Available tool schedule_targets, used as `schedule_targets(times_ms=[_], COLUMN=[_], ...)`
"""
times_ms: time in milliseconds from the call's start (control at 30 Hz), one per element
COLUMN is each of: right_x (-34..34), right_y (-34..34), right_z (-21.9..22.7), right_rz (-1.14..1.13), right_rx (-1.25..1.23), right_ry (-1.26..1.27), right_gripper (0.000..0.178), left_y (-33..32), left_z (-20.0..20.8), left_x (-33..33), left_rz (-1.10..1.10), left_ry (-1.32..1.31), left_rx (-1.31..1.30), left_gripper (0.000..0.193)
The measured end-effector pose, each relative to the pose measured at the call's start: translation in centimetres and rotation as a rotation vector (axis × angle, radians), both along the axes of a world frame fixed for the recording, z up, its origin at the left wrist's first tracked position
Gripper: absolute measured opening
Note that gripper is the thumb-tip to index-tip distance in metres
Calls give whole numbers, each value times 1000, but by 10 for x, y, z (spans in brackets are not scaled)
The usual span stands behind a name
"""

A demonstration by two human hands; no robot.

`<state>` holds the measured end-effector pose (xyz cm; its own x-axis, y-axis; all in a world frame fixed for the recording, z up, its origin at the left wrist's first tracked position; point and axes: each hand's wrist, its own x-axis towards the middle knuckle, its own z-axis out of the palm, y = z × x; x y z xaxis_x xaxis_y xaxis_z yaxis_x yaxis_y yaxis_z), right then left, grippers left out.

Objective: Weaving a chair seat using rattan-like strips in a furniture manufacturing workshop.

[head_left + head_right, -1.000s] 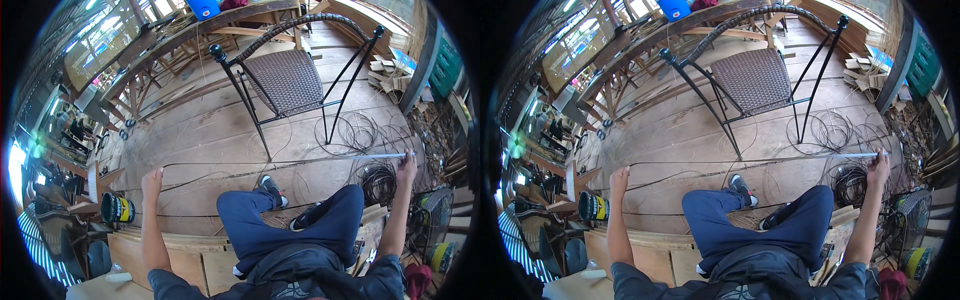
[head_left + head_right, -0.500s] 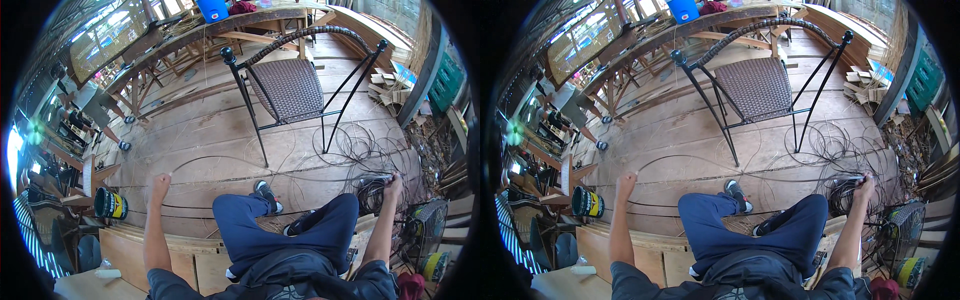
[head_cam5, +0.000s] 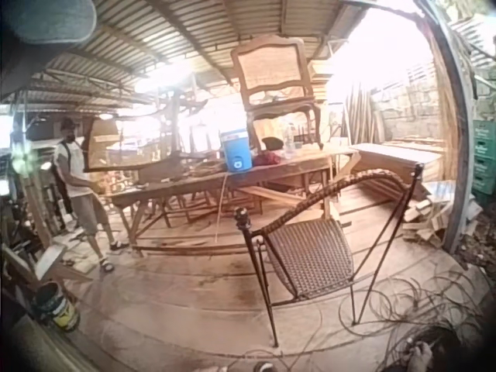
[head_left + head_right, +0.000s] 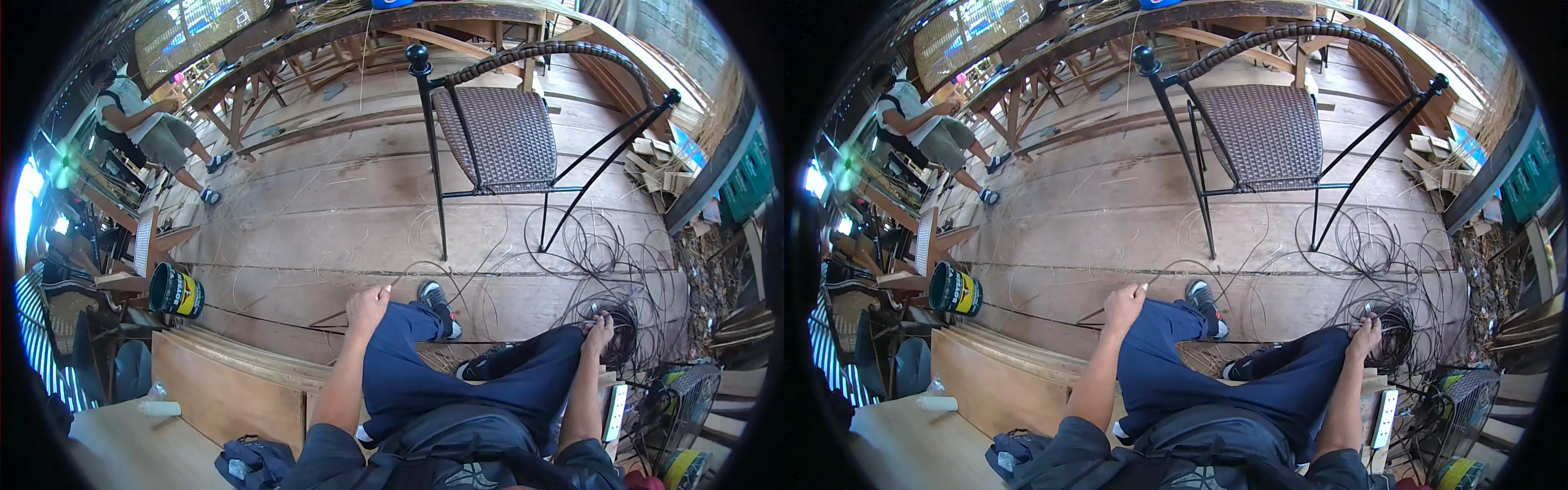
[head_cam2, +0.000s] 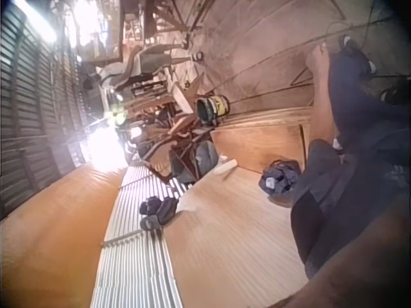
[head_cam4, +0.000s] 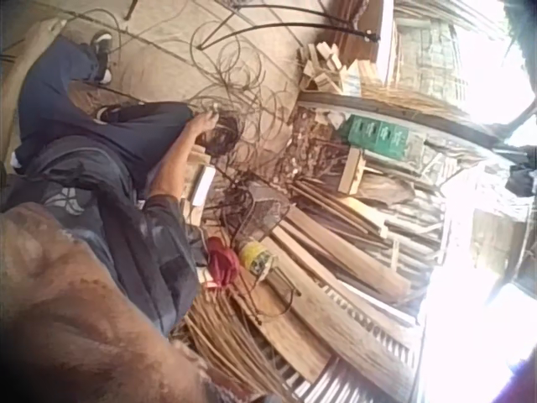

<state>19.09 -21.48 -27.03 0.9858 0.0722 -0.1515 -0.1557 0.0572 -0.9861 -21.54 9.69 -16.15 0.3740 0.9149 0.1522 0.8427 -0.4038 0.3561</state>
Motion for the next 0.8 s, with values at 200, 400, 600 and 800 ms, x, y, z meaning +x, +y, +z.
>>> schedule_targets(times_ms=[200, 400, 600, 800], right_x=[0, 0, -5, -5], right_y=[5, 7, 6, 8], right_z=[1, 2, 8, 6], right_rz=[46, 0, 1, 11], right_rx=[-41, -41, -61, -162], right_ry=[-11, -12, -2, -65], right_gripper=[11, 10, 15, 19], left_y=[3, 3, 5, 5], left_z=[-4, -3, -8, -8], left_x=[-2, 2, 2, 3], left_rz=[23, 104, 97, 115], left_ry=[-37, -33, -15, -19], left_rx=[31, -24, -41, -86], left_gripper=[29, 30, 30, 30])
